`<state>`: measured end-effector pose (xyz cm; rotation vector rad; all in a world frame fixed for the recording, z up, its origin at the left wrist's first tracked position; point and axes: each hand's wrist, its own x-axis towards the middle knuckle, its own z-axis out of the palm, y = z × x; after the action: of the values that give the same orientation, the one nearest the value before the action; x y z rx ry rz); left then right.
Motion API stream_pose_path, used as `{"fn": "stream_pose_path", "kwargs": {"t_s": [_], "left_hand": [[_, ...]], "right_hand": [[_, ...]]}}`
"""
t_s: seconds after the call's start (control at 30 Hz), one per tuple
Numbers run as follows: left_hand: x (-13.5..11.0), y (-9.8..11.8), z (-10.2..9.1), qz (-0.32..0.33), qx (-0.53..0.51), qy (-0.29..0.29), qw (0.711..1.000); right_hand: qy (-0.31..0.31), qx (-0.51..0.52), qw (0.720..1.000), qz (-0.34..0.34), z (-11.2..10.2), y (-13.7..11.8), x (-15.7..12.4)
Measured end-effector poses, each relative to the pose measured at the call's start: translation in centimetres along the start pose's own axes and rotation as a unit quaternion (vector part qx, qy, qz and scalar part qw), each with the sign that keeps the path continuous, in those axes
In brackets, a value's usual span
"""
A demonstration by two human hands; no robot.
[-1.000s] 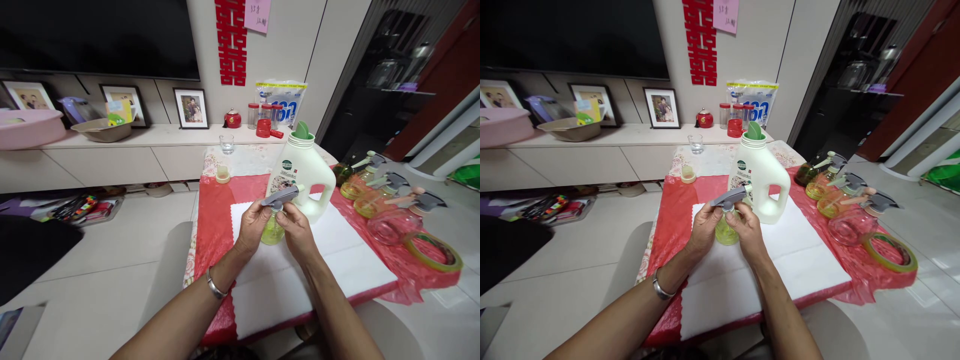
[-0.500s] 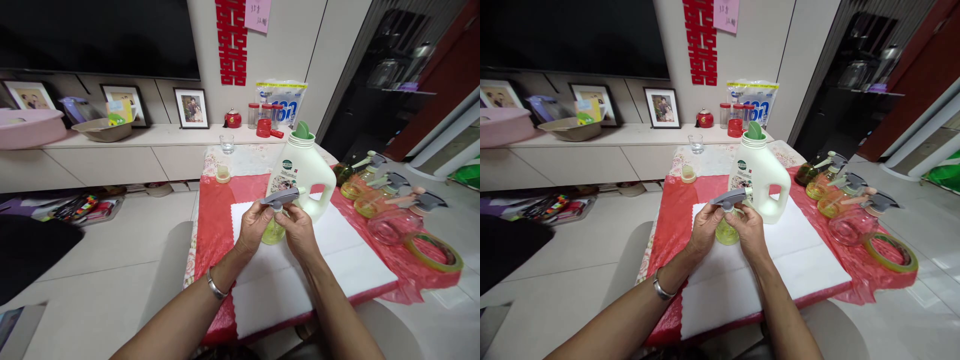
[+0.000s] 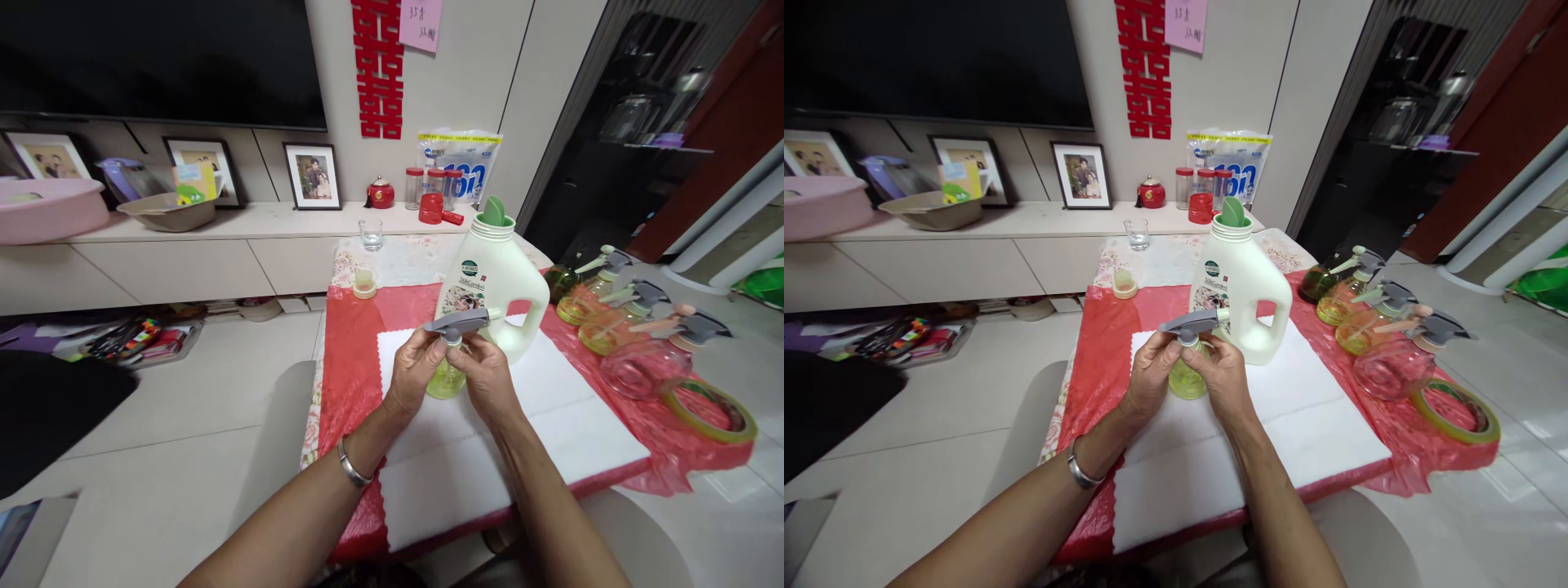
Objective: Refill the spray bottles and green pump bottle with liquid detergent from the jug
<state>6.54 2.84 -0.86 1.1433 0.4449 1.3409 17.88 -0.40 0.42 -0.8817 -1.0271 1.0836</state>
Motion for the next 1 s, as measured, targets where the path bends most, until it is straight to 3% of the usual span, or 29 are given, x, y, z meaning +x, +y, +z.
{"fn": "stream_pose_path", "kwargs": {"t_s": [0.27, 0.73, 1.0], "left_hand": [[0.2, -0.1, 0.0, -0.007, -0.007, 0.02, 1.0], [0.03, 0.15, 0.01, -0.007, -0.015, 0.002, 1.0], [0.21, -0.28, 0.0, 0.012, -0.018, -0.006, 1.0]], "right_hand": [[-0.01, 0.0, 1.0, 0.0, -0.24, -0.17, -0.15], [0.014, 0.004, 1.0, 0.001, 0.36, -0.42, -0.05], [-0.009, 0.011, 1.0, 0.004, 0.0, -0.53, -0.21]]}}
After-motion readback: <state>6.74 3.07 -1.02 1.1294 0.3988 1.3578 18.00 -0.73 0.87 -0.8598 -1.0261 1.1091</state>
